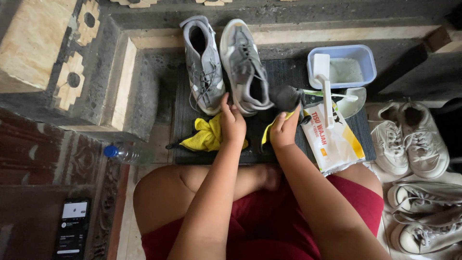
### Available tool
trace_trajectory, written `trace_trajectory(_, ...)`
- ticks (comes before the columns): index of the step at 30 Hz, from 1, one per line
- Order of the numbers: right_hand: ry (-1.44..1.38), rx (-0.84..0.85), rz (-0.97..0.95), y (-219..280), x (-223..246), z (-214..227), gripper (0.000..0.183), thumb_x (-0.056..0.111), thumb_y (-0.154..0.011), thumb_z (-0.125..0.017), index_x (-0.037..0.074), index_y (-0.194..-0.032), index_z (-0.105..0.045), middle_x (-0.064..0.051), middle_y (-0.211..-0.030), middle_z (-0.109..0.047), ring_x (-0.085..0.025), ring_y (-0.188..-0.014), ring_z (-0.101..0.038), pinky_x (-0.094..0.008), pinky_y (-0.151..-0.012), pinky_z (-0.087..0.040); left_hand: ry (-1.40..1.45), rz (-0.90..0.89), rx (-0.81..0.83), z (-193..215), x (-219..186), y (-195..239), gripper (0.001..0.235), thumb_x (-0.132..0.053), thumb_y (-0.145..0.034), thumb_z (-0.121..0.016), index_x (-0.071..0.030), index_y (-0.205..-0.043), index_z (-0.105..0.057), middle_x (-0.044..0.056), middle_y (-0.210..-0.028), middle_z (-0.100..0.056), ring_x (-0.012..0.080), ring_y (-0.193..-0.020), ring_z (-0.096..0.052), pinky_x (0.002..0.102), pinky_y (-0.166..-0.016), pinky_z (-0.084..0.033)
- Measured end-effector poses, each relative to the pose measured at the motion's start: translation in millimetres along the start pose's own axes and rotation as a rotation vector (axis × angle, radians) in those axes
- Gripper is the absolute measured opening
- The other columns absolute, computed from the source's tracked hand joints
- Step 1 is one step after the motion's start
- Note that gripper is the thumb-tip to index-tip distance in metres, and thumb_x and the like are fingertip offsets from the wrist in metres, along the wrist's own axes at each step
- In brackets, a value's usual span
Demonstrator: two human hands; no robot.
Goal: Cleaning the soles of sneakers using a brush, cleaning solution, and a cloth
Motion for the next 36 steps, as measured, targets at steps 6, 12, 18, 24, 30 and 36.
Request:
trace_trajectory(6,0.169,0.014,0.224,11,0,-11,0.103,0.075,-0.097,-0.021,-0.009,-0.156,-0.027,-0.038,-0.152,-0.031,-0.053,-0.142,-0.032,-0.059,-0.121,-0.024,0.053,-0.031,0.036,6,-30,3,0.047,-0.014,-0.103,-0.044,-0.016,-0.15,-0.048,0.025,-0.139,-0.06,0.0436,-0.129,-0.057,0.053,-0.11,-0.046)
trace_trajectory(12,0.129,-0.064,0.438,-16,67,-4,0.05,0.007,-0.084,-0.078,0.004,-0.132,-0.063,-0.015,-0.126,-0.055,-0.041,-0.123,-0.055,-0.051,-0.108,-0.047,-0.035,-0.276,-0.14,-8,-10,2,0.046,-0.017,-0.101,-0.054,-0.008,-0.146,-0.055,0.023,-0.13,-0.065,0.0383,-0.118,-0.065,0.044,-0.1,-0.055)
trace_trajectory(18,0.243,-0.111,0.415,2,30,-8,0.059,0.0,-0.082,-0.08,-0.006,-0.132,-0.051,-0.022,-0.127,-0.047,-0.044,-0.117,-0.059,-0.052,-0.095,-0.056,-0.123,-0.378,-0.112,-10,-23,6,0.053,-0.027,-0.097,-0.062,-0.005,-0.145,-0.054,0.025,-0.12,-0.067,0.0409,-0.111,-0.067,0.047,-0.093,-0.057)
trace_trajectory(24,0.22,-0.099,0.572,-4,56,0,0.027,0.01,-0.08,-0.073,0.002,-0.105,-0.065,-0.013,-0.107,-0.057,-0.038,-0.098,-0.061,-0.048,-0.08,-0.05,-0.091,-0.269,0.039,-17,-3,3,0.056,-0.025,-0.102,-0.055,-0.003,-0.152,-0.044,0.027,-0.131,-0.061,0.0432,-0.123,-0.06,0.049,-0.107,-0.048)
trace_trajectory(30,0.124,-0.098,0.653,-4,75,-4,0.017,0.011,-0.099,-0.064,0.004,-0.112,-0.073,-0.015,-0.113,-0.063,-0.039,-0.103,-0.065,-0.048,-0.083,-0.055,-0.028,-0.237,0.12,-8,-40,2,0.057,-0.022,-0.097,-0.054,-0.004,-0.15,-0.045,0.028,-0.131,-0.061,0.0454,-0.126,-0.056,0.051,-0.113,-0.042)
trace_trajectory(36,0.153,-0.006,0.529,2,33,-7,0.017,-0.001,-0.083,-0.068,0.002,-0.099,-0.063,-0.012,-0.096,-0.053,-0.037,-0.087,-0.06,-0.046,-0.073,-0.052,-0.096,-0.307,0.028,-13,-5,8,0.057,-0.032,-0.101,-0.056,-0.004,-0.15,-0.047,0.024,-0.134,-0.061,0.0387,-0.125,-0.059,0.044,-0.11,-0.046)
Point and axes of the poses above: each hand's wrist, its own y-axis away from the middle knuckle, its own z-axis out of the back of the hand, x = y × z, the point moved 5 cm from there along -y, towards the middle knuckle
